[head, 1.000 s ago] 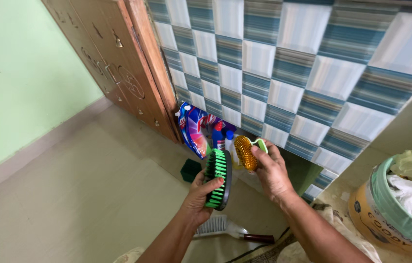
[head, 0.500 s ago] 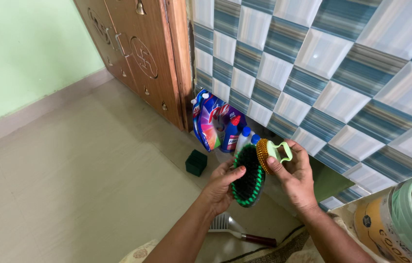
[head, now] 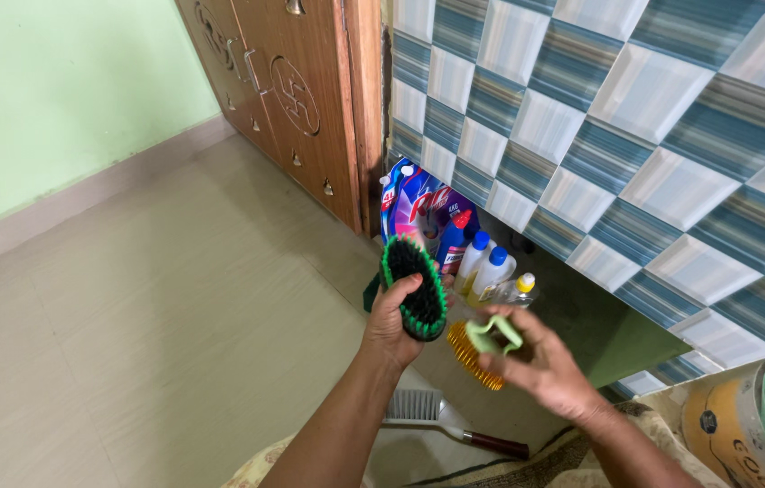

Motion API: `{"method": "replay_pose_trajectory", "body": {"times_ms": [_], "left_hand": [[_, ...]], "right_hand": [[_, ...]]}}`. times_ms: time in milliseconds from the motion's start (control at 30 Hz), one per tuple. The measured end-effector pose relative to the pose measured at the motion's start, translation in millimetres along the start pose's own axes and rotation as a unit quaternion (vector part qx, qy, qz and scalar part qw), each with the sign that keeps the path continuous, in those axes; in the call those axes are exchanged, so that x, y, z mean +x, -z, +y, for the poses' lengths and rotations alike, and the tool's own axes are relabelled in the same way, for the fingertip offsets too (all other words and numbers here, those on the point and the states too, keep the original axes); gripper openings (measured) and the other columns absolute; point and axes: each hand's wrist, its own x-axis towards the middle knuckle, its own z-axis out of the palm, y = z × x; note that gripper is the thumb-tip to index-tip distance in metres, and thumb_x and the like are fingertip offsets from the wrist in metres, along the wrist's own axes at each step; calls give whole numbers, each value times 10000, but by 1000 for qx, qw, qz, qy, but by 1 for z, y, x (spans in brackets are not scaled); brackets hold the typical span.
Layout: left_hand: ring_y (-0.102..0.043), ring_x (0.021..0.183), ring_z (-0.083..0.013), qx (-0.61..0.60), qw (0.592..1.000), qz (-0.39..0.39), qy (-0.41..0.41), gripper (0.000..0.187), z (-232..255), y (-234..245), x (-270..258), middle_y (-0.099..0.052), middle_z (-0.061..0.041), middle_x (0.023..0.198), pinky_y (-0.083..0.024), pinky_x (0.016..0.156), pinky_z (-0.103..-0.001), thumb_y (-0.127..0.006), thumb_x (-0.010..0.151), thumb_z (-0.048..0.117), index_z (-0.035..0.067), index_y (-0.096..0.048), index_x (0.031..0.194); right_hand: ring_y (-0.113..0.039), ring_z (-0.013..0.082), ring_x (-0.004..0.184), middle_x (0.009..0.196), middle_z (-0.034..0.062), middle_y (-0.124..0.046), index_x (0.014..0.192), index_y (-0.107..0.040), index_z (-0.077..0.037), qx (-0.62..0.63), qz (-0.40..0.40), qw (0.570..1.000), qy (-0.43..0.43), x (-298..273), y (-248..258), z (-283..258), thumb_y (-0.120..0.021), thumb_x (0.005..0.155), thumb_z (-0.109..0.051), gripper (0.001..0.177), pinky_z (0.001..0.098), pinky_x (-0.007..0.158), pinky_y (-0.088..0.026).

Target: The person scrubs a tiled wall section using a green-bristled brush and a small green scrubber, then handles a plastic bottle with a yellow cap. The person repeatedly scrubs the same wall area and adjusts the bottle cap.

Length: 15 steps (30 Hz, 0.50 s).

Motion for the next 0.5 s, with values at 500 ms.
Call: {"method": "replay_pose_trajectory", "body": {"times_ms": [500], "left_hand": [[-699, 1140, -274, 20, 967, -51, 247, 669, -34, -12, -21, -723, -117, 1275, -571, 976, -437, -348, 1044, 588, 87, -611, 1401]], "right_hand": [[-592, 334, 1277, 1355, 215, -608, 1299, -537, -50, -274, 189, 869, 366, -17, -1, -15, -894, 688, -254, 737, 444, 1047, -508]]}}
